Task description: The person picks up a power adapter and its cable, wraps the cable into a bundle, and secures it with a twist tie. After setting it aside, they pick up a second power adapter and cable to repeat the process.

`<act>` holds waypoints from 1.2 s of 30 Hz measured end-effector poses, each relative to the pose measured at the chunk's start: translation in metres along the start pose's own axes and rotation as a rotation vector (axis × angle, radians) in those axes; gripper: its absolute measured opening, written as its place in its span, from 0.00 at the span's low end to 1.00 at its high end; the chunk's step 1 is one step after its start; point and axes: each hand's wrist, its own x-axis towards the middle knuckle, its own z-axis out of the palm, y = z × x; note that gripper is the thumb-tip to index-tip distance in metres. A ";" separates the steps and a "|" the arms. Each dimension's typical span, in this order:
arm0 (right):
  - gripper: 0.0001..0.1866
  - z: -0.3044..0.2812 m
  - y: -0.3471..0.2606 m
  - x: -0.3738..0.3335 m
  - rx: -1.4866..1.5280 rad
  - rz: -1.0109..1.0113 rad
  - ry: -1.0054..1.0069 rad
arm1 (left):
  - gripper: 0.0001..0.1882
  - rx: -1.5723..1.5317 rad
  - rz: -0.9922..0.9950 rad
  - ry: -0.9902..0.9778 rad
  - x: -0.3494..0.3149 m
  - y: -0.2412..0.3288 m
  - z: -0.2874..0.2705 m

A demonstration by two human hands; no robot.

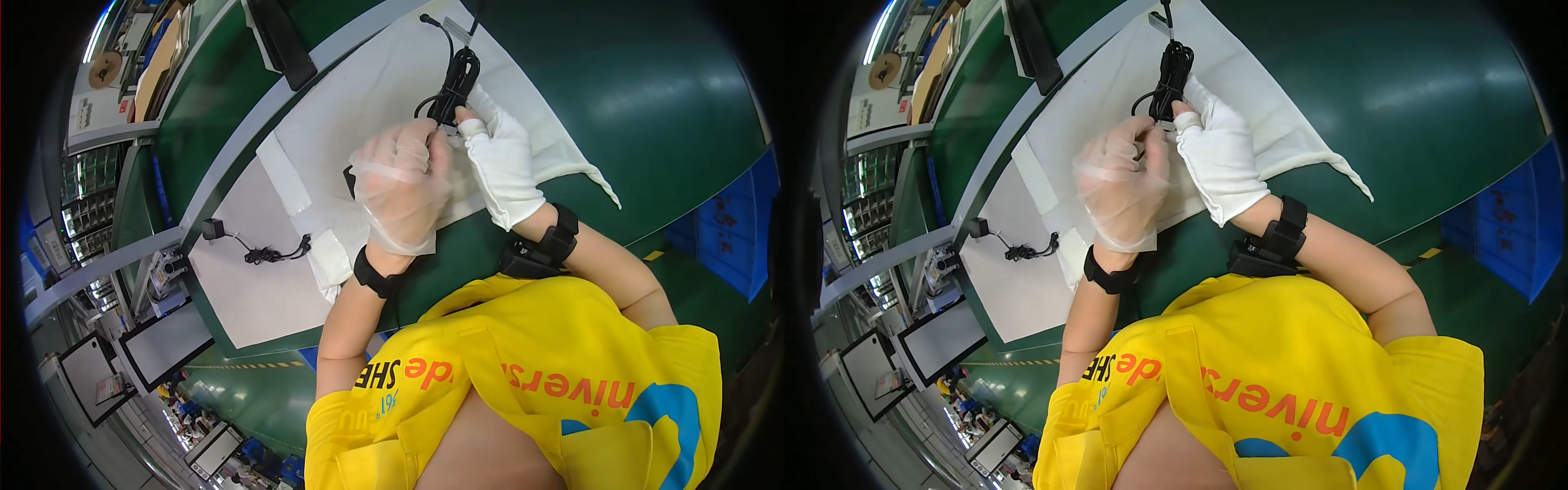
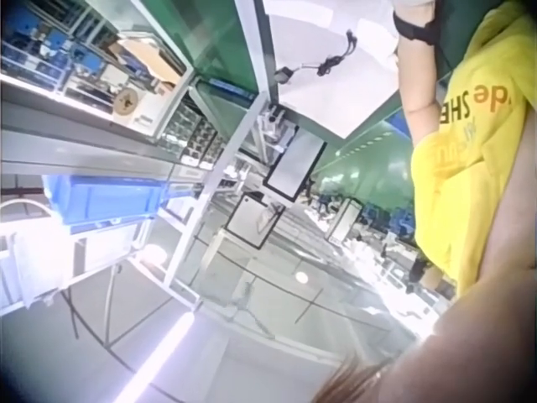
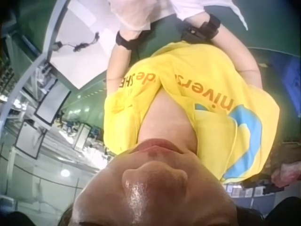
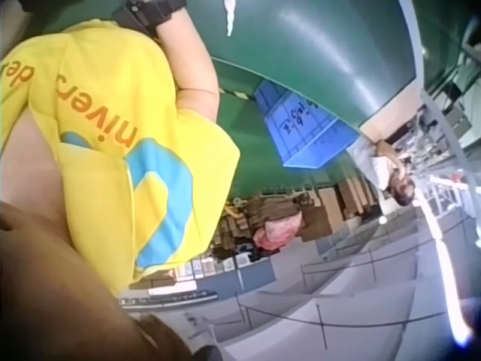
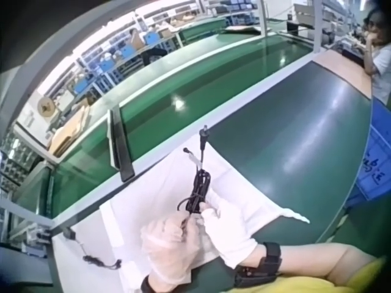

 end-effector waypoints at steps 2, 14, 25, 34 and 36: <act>0.20 0.002 -0.002 -0.001 0.012 -0.004 0.040 | 0.08 0.000 -0.071 -0.066 -0.002 0.002 0.000; 0.21 0.004 -0.004 -0.004 -0.112 -0.041 0.014 | 0.09 -0.098 0.063 0.018 -0.001 -0.005 0.008; 0.22 0.007 0.005 -0.006 -0.086 0.038 0.031 | 0.07 0.099 0.176 0.073 0.009 0.006 0.006; 0.23 0.007 -0.004 -0.007 -0.059 0.001 -0.010 | 0.10 0.087 0.129 0.094 0.003 0.000 0.018; 0.24 0.006 -0.010 -0.009 -0.098 0.062 -0.046 | 0.07 0.086 0.097 0.004 0.000 -0.004 0.018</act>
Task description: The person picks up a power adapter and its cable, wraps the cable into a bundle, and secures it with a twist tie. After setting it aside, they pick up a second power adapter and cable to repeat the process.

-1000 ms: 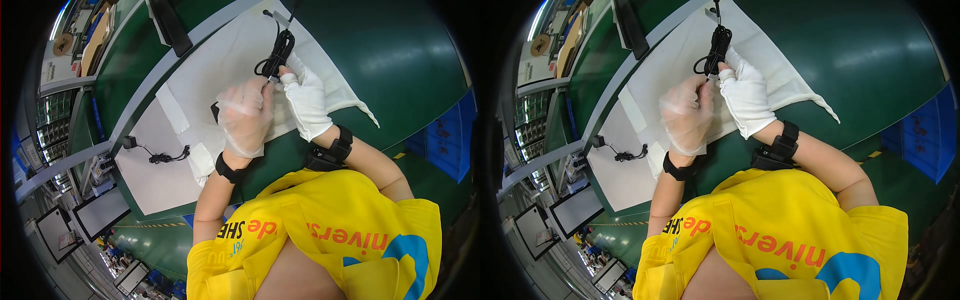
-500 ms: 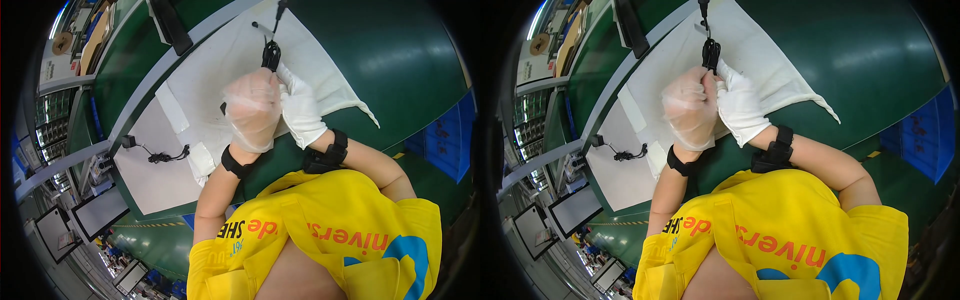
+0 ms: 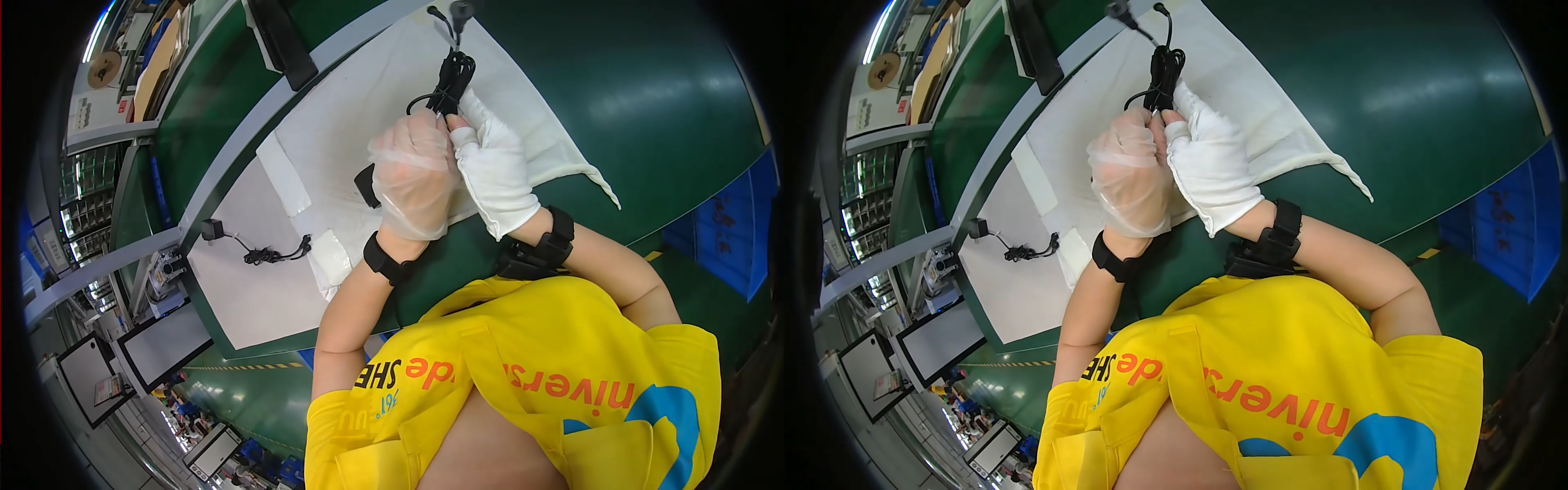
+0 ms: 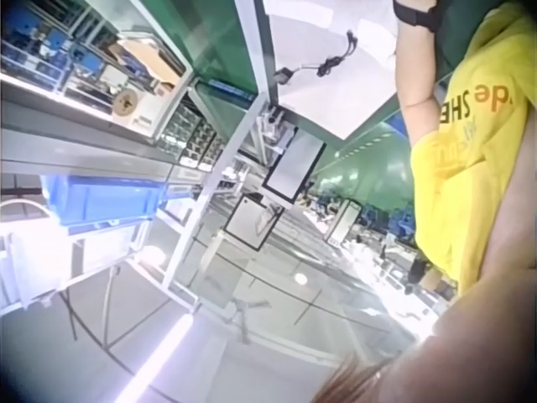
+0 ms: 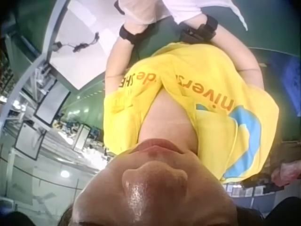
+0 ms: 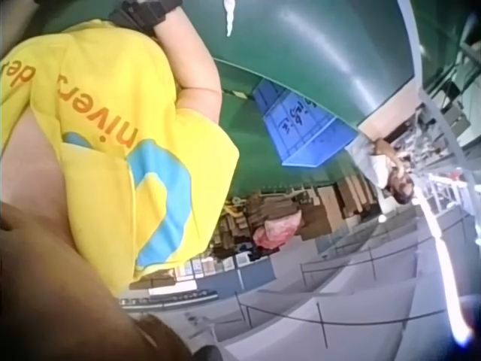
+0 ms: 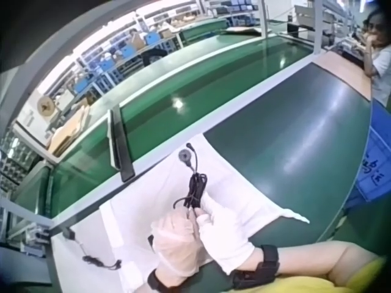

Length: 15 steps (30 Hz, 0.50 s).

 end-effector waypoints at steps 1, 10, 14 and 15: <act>0.24 0.000 -0.003 -0.001 -0.039 0.059 -0.036 | 0.07 0.002 0.000 0.001 0.001 0.000 -0.001; 0.22 0.006 0.026 0.005 -0.157 -0.173 -0.026 | 0.07 0.042 0.068 0.050 0.009 -0.006 -0.004; 0.22 -0.001 0.006 0.015 0.308 0.107 -0.015 | 0.14 -0.002 0.007 -0.088 0.015 0.004 -0.036; 0.22 -0.008 0.003 0.022 0.301 0.085 -0.011 | 0.18 -0.098 -0.082 -0.127 0.018 0.007 -0.041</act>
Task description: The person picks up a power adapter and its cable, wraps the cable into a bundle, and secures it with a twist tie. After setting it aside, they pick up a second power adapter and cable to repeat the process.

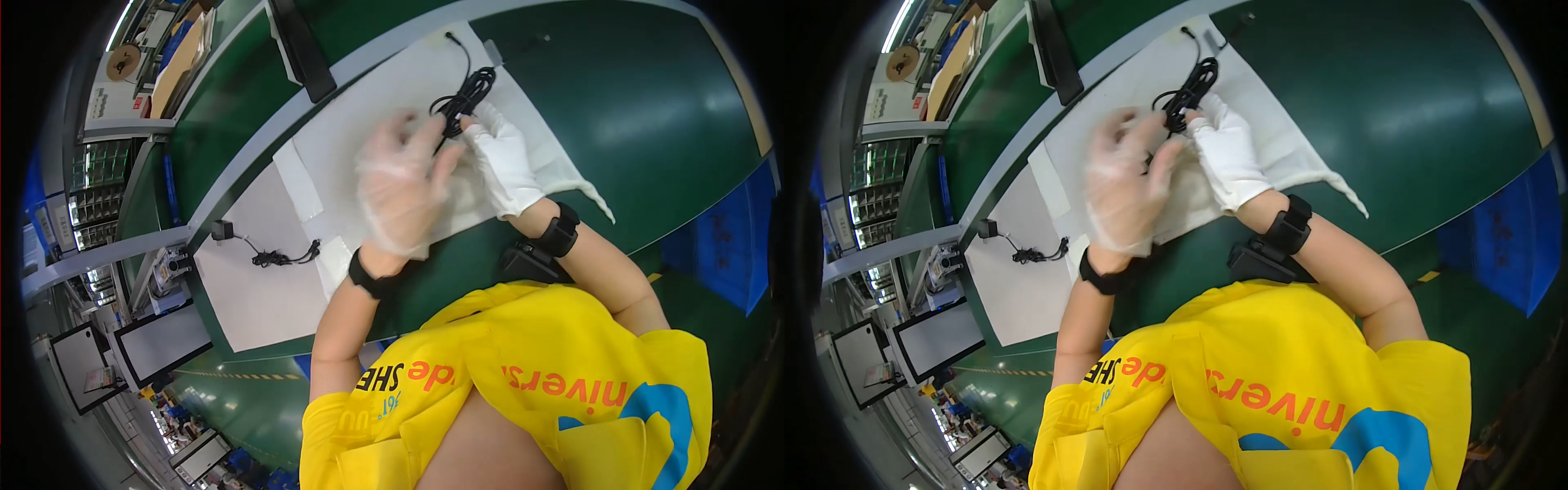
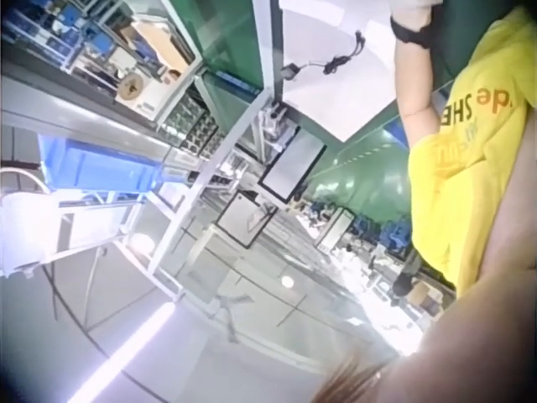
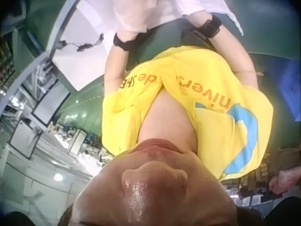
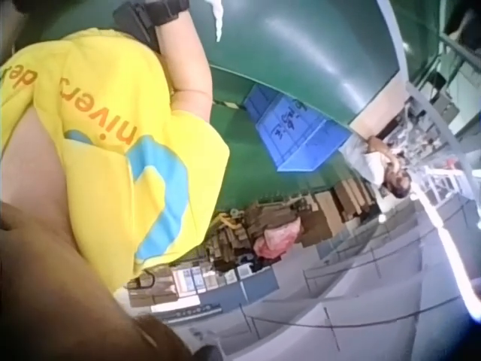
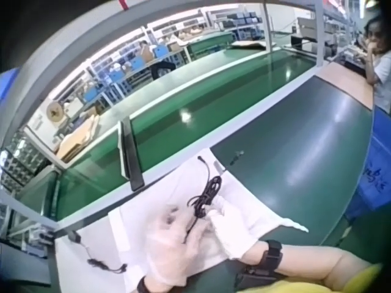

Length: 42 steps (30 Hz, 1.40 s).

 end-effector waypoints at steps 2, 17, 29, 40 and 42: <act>0.17 -0.007 -0.010 0.010 0.240 0.061 -0.007 | 0.37 -0.073 -0.060 -0.003 -0.008 -0.021 -0.010; 0.17 -0.011 -0.063 -0.004 0.838 0.030 -0.212 | 0.37 -0.758 -0.304 0.003 -0.002 -0.022 -0.050; 0.12 -0.006 -0.081 -0.063 0.389 0.186 -0.653 | 0.20 -1.940 -0.548 0.237 0.013 -0.047 -0.055; 0.13 0.044 -0.140 -0.099 -0.037 -0.102 -1.447 | 0.26 -0.847 0.227 1.127 0.014 0.045 -0.185; 0.12 0.052 -0.125 -0.100 0.083 -0.179 -1.460 | 0.27 -0.748 0.197 1.151 0.010 0.036 -0.190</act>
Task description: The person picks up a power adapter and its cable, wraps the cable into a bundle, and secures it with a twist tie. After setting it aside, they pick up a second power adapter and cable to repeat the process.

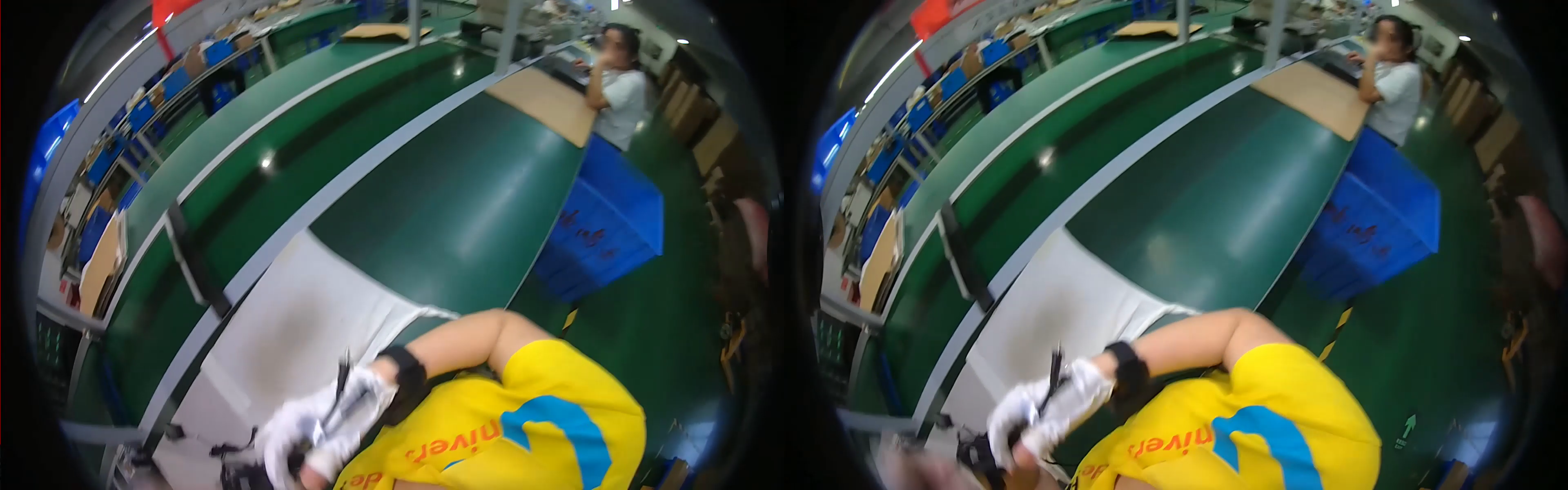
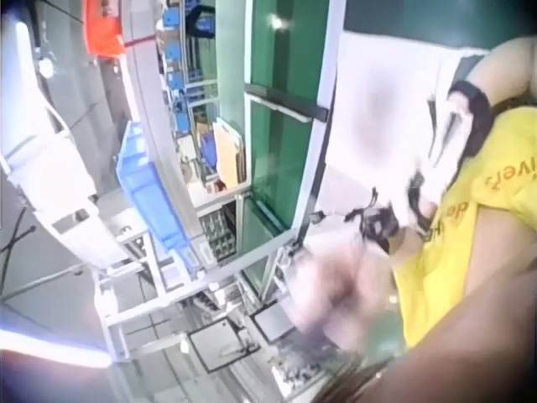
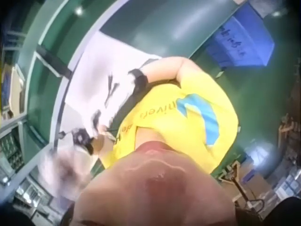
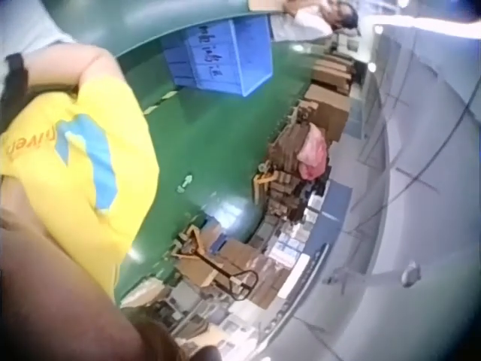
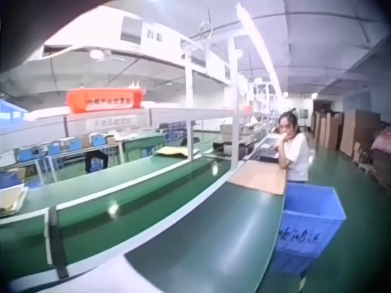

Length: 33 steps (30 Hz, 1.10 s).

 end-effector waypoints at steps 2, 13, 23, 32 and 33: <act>0.11 0.006 0.021 0.001 0.075 0.094 -0.067 | 0.27 0.100 0.045 0.037 0.005 0.012 -0.026; 0.11 0.009 0.019 0.009 0.001 -0.146 -0.261 | 0.29 0.318 0.153 0.075 0.004 0.036 -0.056; 0.28 -0.005 -0.027 -0.018 -0.197 -0.045 -0.032 | 0.32 0.179 -0.550 -0.101 0.013 0.019 -0.019; 0.17 -0.056 -0.104 -0.045 -0.505 0.383 0.685 | 0.44 0.040 -1.317 -0.728 -0.068 -0.085 -0.018; 0.17 -0.068 -0.108 -0.041 -0.614 0.352 0.718 | 0.43 0.125 -1.307 -0.740 -0.077 -0.092 -0.020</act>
